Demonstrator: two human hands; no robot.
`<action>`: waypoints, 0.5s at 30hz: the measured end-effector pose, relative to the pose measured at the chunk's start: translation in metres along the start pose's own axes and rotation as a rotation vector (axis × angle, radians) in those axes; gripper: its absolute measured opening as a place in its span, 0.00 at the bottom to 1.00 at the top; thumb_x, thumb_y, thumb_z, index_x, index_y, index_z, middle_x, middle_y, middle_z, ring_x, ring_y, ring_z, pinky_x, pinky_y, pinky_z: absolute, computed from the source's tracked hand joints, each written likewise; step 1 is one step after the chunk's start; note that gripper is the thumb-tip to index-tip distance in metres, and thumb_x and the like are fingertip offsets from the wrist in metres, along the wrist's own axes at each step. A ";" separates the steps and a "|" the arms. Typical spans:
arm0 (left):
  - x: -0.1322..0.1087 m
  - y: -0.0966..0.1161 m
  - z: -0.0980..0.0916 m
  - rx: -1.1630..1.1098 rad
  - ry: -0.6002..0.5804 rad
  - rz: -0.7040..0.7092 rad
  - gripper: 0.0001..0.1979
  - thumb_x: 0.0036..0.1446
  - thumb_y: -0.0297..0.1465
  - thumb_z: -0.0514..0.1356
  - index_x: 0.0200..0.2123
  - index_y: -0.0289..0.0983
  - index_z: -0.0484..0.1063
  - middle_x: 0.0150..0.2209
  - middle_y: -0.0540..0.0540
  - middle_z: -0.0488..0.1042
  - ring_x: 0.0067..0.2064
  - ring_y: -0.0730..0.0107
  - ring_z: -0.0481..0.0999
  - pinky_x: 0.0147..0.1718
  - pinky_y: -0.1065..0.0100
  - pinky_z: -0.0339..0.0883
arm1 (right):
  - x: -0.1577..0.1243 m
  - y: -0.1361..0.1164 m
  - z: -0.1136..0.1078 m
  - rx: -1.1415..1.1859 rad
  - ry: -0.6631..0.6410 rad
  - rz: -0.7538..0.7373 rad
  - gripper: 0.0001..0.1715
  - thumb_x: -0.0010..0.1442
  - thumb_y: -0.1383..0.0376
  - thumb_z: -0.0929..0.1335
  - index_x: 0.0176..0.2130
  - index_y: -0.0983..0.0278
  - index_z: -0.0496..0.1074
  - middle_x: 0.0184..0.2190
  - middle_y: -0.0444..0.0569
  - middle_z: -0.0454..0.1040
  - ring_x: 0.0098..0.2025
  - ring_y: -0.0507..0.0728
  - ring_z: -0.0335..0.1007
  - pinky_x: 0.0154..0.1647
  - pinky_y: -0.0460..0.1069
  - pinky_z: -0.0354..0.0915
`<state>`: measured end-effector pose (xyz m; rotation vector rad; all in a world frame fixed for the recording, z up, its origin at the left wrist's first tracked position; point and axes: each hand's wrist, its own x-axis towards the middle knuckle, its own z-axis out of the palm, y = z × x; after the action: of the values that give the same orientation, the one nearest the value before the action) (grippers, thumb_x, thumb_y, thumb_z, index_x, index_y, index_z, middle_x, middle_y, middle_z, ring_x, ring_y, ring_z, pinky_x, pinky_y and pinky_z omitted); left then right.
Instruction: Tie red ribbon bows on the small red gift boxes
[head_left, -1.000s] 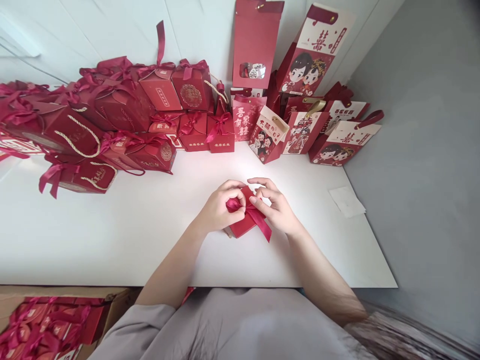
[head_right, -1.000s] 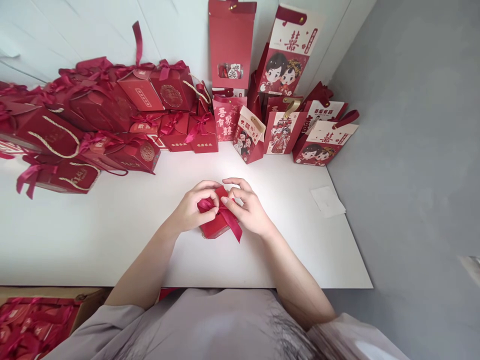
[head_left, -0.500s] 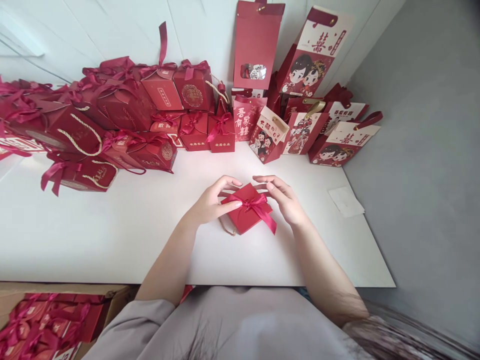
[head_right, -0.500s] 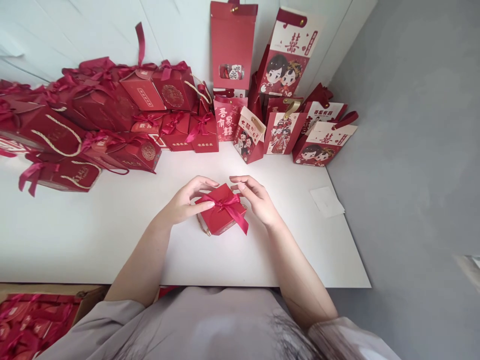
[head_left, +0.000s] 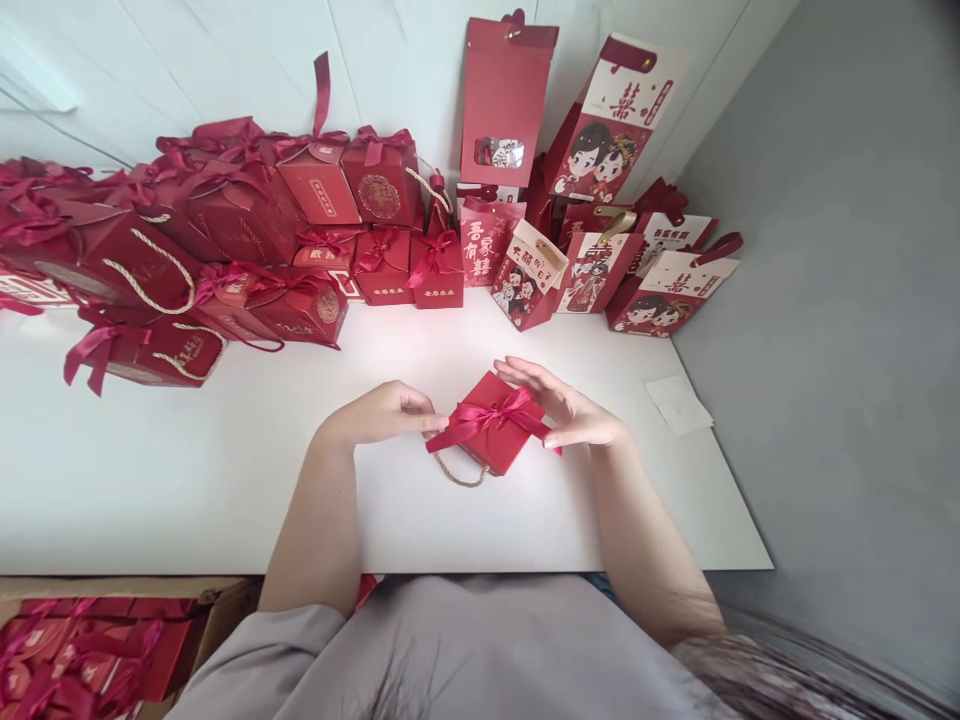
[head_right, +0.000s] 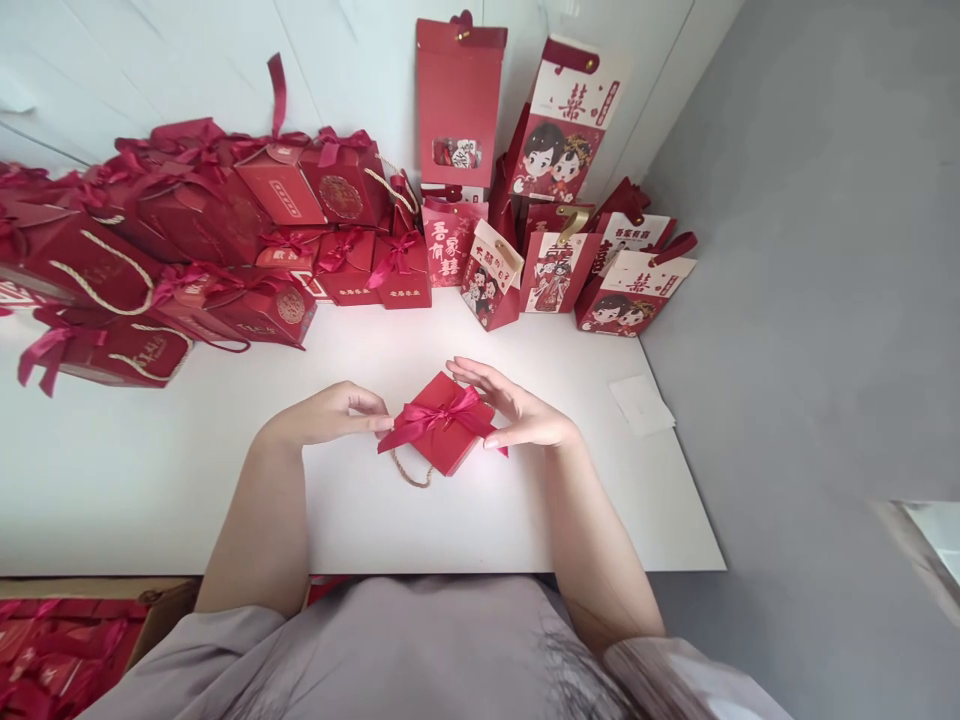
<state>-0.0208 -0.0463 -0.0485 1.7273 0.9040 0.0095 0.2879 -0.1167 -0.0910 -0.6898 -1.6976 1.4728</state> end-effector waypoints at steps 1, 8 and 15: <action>0.000 -0.002 -0.001 0.005 -0.012 -0.004 0.20 0.53 0.49 0.64 0.31 0.37 0.81 0.30 0.46 0.79 0.35 0.62 0.77 0.35 0.66 0.70 | 0.001 0.001 0.000 -0.003 -0.016 0.010 0.58 0.51 0.49 0.78 0.70 0.51 0.51 0.72 0.52 0.50 0.74 0.63 0.43 0.71 0.62 0.48; 0.000 0.002 0.006 0.012 -0.188 -0.037 0.18 0.53 0.48 0.65 0.34 0.40 0.84 0.32 0.46 0.82 0.38 0.59 0.79 0.40 0.65 0.71 | 0.006 0.007 0.016 0.181 0.100 0.078 0.49 0.59 0.35 0.63 0.69 0.54 0.55 0.71 0.50 0.54 0.73 0.63 0.45 0.70 0.63 0.49; 0.008 0.001 0.010 -0.127 -0.011 0.044 0.19 0.58 0.47 0.62 0.40 0.38 0.83 0.43 0.45 0.83 0.48 0.53 0.79 0.53 0.56 0.69 | 0.006 0.011 0.011 0.114 0.275 0.108 0.36 0.63 0.43 0.65 0.64 0.55 0.64 0.67 0.51 0.62 0.70 0.63 0.54 0.68 0.62 0.55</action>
<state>-0.0098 -0.0499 -0.0546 1.6272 0.8395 0.0841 0.2749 -0.1157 -0.1006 -0.8888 -1.3764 1.4611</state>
